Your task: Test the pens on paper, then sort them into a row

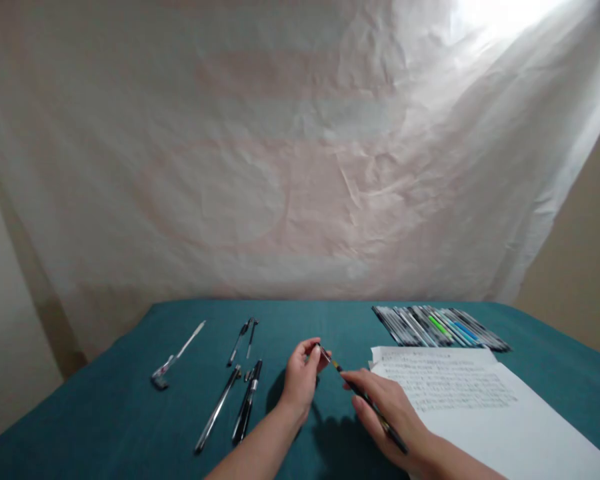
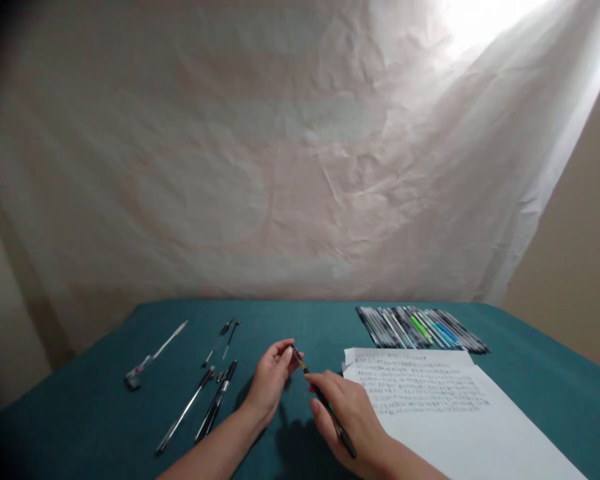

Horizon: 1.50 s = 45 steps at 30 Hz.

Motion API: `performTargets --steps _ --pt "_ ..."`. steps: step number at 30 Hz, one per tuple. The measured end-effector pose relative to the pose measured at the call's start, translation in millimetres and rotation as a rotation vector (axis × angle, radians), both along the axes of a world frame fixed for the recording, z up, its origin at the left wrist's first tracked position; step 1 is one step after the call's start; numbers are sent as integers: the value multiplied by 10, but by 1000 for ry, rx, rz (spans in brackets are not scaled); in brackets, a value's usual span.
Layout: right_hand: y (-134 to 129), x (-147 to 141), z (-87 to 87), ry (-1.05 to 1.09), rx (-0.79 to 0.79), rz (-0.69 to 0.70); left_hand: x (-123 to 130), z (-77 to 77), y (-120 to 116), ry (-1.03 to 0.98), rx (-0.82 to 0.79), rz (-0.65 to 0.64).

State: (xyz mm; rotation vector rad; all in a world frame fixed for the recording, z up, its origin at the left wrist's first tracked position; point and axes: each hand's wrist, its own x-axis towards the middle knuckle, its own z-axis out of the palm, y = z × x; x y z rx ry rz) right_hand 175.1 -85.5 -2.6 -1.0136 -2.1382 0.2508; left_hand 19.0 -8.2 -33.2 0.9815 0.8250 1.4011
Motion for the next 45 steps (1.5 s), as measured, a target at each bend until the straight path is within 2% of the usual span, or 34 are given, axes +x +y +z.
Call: performTargets --steps 3,5,14,20,25,33,40,45 --pt "43 7 -195 -76 101 -4 7 -1 9 -115 -69 -16" --pt "63 15 -252 -90 131 -25 5 -4 16 -171 -94 -35" --pt "47 9 -130 -120 142 -33 11 14 -24 -194 -117 -105" --pt "57 1 -156 -152 94 -55 55 58 -103 -163 -125 -170" --pt "75 8 -198 -197 124 -74 82 56 -160 -136 -80 -257" --pt "104 -3 -225 -326 234 -76 78 91 -183 -92 -66 -273" --pt "87 -16 -209 -335 224 -67 81 126 -208 -118 -90 -312" --pt "114 -41 -130 -328 169 -66 73 116 -188 -142 -128 -296"
